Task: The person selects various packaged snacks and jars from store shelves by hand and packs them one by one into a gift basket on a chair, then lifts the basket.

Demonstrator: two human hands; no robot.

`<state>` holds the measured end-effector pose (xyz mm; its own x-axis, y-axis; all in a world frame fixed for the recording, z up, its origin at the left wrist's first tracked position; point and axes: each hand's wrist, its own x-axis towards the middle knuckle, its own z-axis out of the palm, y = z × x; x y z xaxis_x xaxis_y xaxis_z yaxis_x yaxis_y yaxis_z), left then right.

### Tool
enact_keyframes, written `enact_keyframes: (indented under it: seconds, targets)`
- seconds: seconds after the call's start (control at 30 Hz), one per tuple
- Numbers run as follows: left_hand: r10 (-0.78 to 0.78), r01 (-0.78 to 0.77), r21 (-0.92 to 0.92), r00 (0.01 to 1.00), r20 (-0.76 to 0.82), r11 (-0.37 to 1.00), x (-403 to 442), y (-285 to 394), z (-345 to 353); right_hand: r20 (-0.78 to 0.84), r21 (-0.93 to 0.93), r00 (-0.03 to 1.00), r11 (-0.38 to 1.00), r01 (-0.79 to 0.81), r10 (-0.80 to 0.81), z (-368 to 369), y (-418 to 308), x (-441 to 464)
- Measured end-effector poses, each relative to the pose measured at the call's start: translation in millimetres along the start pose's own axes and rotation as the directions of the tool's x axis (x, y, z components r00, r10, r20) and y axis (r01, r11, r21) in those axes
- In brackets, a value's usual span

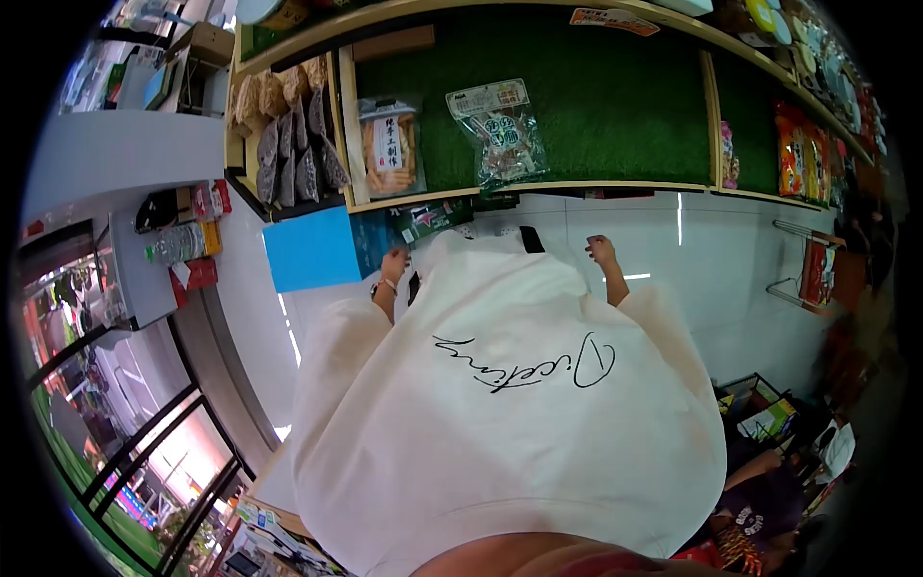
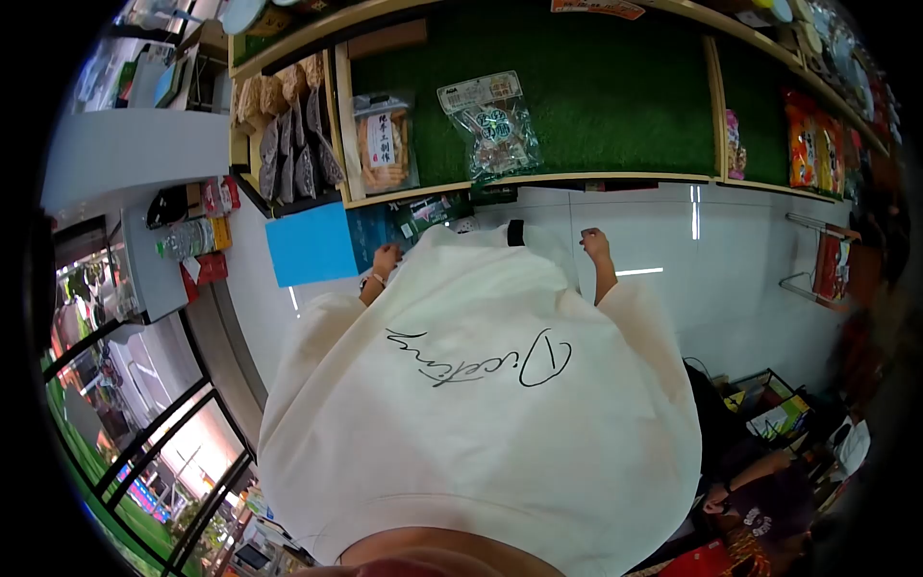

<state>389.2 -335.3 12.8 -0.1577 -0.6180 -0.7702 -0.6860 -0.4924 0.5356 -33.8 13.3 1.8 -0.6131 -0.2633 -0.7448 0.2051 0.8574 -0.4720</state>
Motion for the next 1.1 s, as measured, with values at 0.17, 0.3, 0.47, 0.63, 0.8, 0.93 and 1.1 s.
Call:
enact_keyframes:
  seconds: [0.17, 0.3, 0.47, 0.63, 0.8, 0.93, 1.1]
  targets:
    - [0.119, -0.211, 0.689, 0.977, 0.179, 0.694, 1.0, 15.5, 19.3, 0.007, -0.222, 0.982, 0.957, 0.185, -0.188, 48.8, 41.9, 20.5]
    - [0.167, -0.309, 0.613, 0.946, 0.278, 0.727, 5.8, 26.2, 33.2, 0.11, -0.24, 0.973, 0.944, 0.224, -0.203, 55.8, 19.2, 17.0]
    - [0.191, -0.263, 0.311, 0.951, 0.245, 0.913, 5.0, 32.8, 24.6, 0.026, -0.203, 0.976, 0.955, 0.218, -0.217, 54.6, -5.1, 11.8]
    - [0.163, -0.195, 0.161, 0.968, 0.192, 0.967, 3.6, 26.6, 11.1, 0.047, -0.194, 0.971, 0.952, 0.238, -0.234, 61.5, -2.4, 12.7]
    - [0.198, -0.287, 0.341, 0.942, 0.273, 0.895, 1.0, 20.8, 19.6, 0.057, -0.214, 0.971, 0.947, 0.239, -0.232, 59.7, -3.1, 11.6]
    - [0.355, -0.527, 0.589, 0.849, 0.391, 0.613, -10.7, 57.4, 38.7, 0.068, -0.229, 0.97, 0.942, 0.244, -0.235, 58.2, -1.3, 4.1]
    - [0.755, -0.644, 0.666, 0.203, 0.624, -0.377, -87.5, 221.1, 47.9, 0.085, -0.267, 0.975, 0.938, 0.22, -0.204, 46.3, 9.9, -10.5]
